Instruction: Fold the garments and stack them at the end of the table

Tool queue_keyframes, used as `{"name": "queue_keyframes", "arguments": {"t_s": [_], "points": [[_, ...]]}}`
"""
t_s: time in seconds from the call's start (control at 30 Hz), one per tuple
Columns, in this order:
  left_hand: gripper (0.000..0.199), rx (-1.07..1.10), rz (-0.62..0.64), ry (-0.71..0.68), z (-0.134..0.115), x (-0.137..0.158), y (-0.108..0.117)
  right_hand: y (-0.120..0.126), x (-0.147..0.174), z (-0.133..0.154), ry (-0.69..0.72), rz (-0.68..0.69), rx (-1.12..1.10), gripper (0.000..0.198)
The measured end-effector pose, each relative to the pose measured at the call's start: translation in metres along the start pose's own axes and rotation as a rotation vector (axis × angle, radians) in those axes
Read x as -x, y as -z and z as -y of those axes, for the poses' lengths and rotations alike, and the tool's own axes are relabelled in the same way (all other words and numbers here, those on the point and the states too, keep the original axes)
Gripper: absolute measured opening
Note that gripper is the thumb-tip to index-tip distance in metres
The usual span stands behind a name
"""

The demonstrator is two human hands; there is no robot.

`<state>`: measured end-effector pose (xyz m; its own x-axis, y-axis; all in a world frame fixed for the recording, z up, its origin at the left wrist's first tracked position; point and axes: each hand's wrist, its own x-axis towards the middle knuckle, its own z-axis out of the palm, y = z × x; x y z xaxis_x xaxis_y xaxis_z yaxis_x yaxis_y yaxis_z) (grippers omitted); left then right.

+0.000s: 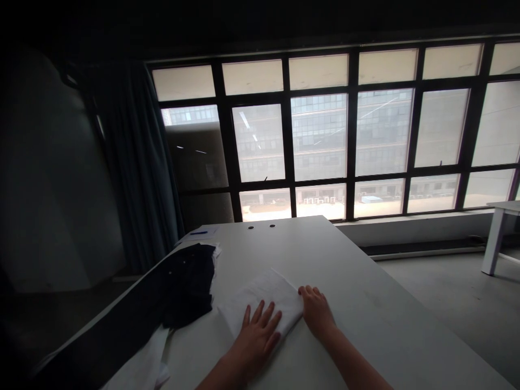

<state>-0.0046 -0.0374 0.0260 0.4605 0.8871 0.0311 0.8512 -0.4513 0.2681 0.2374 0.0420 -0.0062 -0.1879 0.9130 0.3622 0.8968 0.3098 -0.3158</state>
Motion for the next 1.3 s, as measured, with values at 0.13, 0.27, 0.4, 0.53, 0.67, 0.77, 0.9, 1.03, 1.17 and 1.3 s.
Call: {"name": "queue_keyframes", "arguments": {"t_s": [0.13, 0.27, 0.4, 0.53, 0.67, 0.77, 0.9, 1.03, 1.17, 1.3], "points": [[0.046, -0.034, -0.035, 0.026, -0.007, 0.002, 0.005, 0.008, 0.004, 0.005, 0.066, 0.099, -0.013, 0.056], [0.038, -0.113, -0.168, 0.083, -0.013, 0.003, 0.009, 0.021, 0.008, 0.013, 0.149, 0.240, -0.064, 0.043], [0.061, -0.102, -0.212, 0.147, 0.004, 0.003, 0.010, 0.039, 0.008, 0.018, 0.208, 0.351, -0.117, 0.018], [0.084, -0.082, -0.108, 0.182, 0.024, 0.001, 0.008, 0.047, 0.010, 0.037, 0.212, 0.274, -0.156, 0.028], [0.087, -0.037, -0.059, 0.115, 0.018, 0.000, 0.002, 0.033, 0.014, 0.061, 0.336, 0.116, -0.216, 0.043], [0.089, -0.003, -0.033, 0.040, 0.003, 0.003, -0.003, 0.016, 0.013, 0.061, 0.348, 0.151, -0.214, 0.051], [0.086, 0.013, -0.018, 0.011, -0.004, 0.004, -0.005, 0.002, 0.011, 0.038, 0.190, 0.244, -0.132, 0.060], [0.084, -0.003, -0.017, 0.107, 0.017, -0.003, 0.003, 0.002, 0.010, 0.018, 0.151, 0.331, -0.138, 0.067], [0.085, -0.071, -0.055, 0.299, 0.050, -0.009, 0.010, 0.003, 0.010, 0.012, 0.109, 0.349, -0.125, 0.070], [0.085, -0.095, -0.071, 0.389, 0.067, -0.011, 0.007, 0.001, 0.008, 0.011, 0.062, 0.267, -0.091, 0.070]]}}
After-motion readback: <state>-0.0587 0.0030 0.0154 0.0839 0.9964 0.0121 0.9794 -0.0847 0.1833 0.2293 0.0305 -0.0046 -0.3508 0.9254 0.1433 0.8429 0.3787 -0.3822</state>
